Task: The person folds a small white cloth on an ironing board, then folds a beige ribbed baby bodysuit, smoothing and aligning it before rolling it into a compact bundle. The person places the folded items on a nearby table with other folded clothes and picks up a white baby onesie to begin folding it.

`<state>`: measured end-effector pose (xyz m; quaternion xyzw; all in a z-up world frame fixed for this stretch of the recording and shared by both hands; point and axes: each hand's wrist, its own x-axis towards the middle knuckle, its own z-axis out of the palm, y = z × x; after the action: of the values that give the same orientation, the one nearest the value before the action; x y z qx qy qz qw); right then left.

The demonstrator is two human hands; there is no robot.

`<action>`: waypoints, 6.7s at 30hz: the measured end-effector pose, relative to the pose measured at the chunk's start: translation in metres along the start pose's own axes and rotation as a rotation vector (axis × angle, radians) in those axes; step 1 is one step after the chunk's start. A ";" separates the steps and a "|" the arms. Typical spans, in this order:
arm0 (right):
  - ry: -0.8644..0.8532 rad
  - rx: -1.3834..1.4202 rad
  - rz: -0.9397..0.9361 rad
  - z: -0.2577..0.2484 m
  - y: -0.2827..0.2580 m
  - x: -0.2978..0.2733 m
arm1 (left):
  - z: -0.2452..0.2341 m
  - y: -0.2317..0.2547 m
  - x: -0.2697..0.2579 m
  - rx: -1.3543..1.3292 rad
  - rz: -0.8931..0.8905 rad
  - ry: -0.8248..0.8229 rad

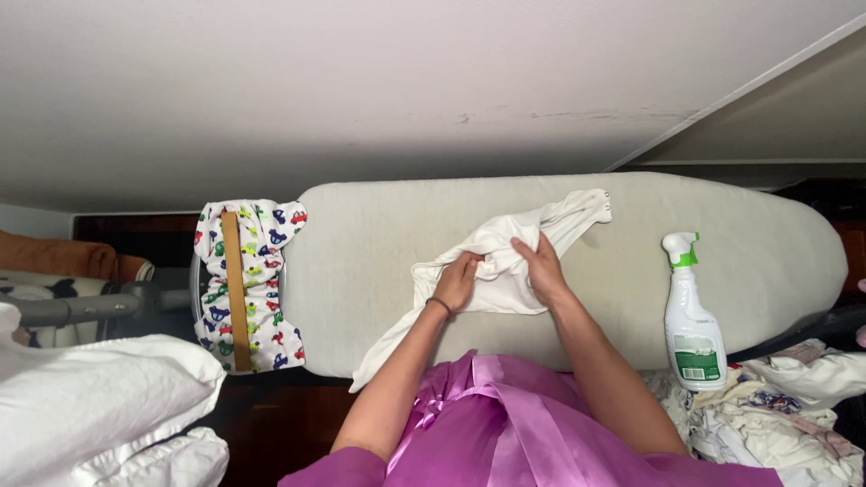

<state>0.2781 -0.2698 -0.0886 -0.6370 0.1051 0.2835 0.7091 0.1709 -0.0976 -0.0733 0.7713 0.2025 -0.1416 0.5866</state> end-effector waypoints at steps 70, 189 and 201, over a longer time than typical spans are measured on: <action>0.527 -0.636 -0.227 -0.083 -0.052 0.039 | -0.177 -0.105 0.014 -0.962 -0.048 0.757; 0.248 -0.563 -0.209 -0.092 0.026 -0.034 | 0.099 0.010 0.095 0.399 0.327 -0.235; 0.241 -0.584 -0.236 -0.095 0.031 -0.028 | 0.100 0.012 0.097 0.418 0.319 -0.242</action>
<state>0.2591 -0.3678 -0.1162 -0.8501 0.0279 0.1400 0.5069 0.2637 -0.1823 -0.1344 0.8750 -0.0264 -0.1771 0.4497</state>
